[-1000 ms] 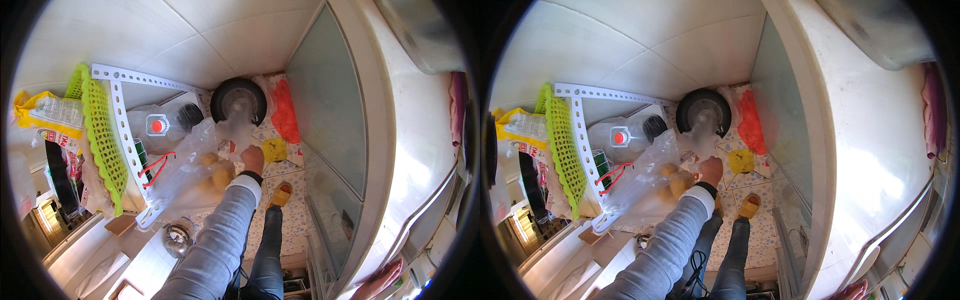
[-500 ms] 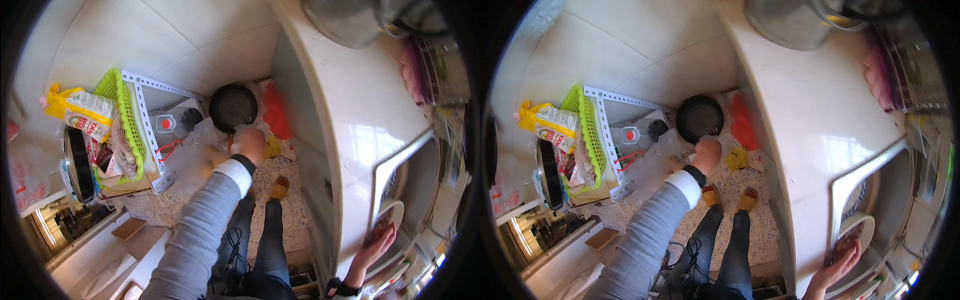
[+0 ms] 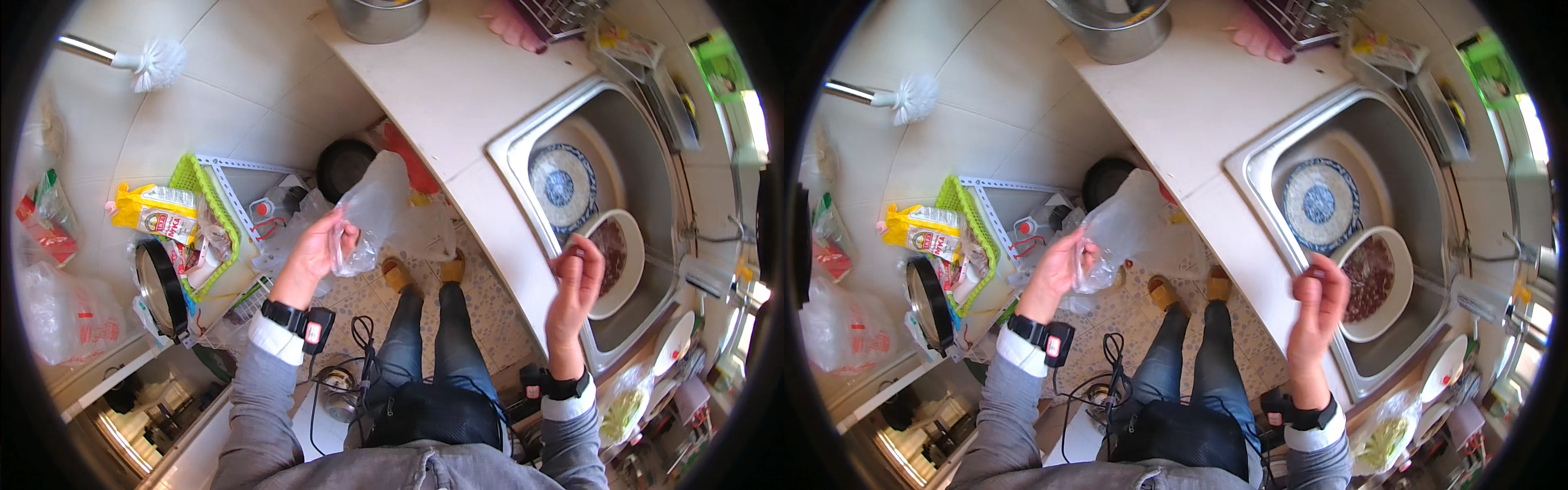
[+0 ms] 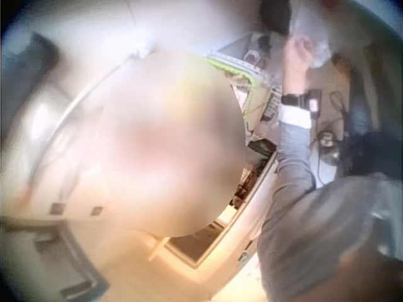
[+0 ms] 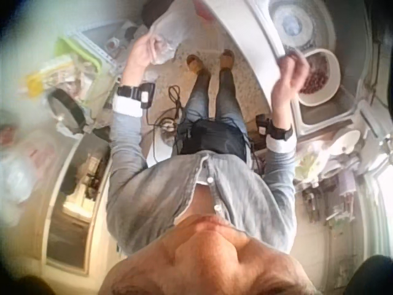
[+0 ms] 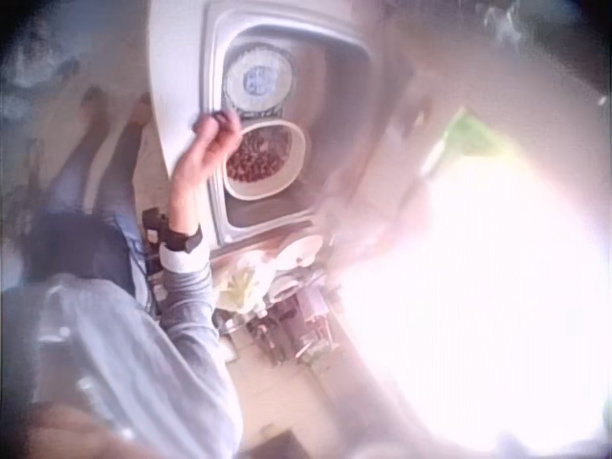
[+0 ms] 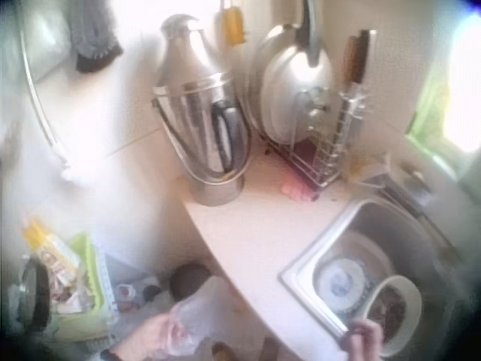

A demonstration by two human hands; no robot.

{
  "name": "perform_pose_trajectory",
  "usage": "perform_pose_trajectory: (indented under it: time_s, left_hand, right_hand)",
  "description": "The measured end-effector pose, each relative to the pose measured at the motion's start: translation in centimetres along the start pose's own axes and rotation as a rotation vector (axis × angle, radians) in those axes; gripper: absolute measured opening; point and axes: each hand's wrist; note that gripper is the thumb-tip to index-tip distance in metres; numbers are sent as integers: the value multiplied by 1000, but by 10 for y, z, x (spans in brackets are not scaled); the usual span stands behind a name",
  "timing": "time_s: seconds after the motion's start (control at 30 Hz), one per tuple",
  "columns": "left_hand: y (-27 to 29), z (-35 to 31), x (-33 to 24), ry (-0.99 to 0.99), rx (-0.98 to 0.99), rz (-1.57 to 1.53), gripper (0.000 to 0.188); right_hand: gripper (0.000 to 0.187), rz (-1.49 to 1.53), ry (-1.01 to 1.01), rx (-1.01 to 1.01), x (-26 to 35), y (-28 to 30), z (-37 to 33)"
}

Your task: The person walks from the living room to the kitchen, unpacks a bag of lettuce, and then washes a bowl of grapes under running water. The person picks up individual grapes, rinses them, and places them back in the bowl.

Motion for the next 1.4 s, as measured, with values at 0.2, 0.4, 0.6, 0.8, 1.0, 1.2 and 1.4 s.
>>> perform_pose_trajectory:
  time_s: [0.2, 0.4, 0.6, 0.8, 1.0, 1.2, 1.4]
  left_hand:
    - [-26, -50, 10, 141, 174, -495, 12]
    - [-68, -91, 35, 122, 294, -780, 17]
    - [-73, -125, 43, -26, 452, -870, 31]
    - [-60, -134, 21, -565, 317, -325, 55]
    - [-49, -144, 32, -1095, -351, 1134, 57]
    - [-14, -153, 25, -1272, -490, 1445, 9]
    - [-15, -171, 20, -1056, -397, 1437, 2]
  right_hand:
    - [29, 176, -221, 545, 14, -64, -25]
    - [26, -5, 5, 607, -28, -122, -8]
    - [24, -177, -160, 932, -82, -155, -33]
    - [24, -687, -187, 1146, -88, -144, -51]
    - [25, -997, -62, 1130, -48, -117, -57]
    - [26, -1203, -18, 1233, -11, -87, -72]
    - [29, -1292, -33, 1218, -11, -71, -78]
Point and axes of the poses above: each hand's wrist, its own z-axis towards the middle knuckle, its own y-axis out of the back of the hand, x = y × z, and after that the axes turned 3 degrees about y, right-handed
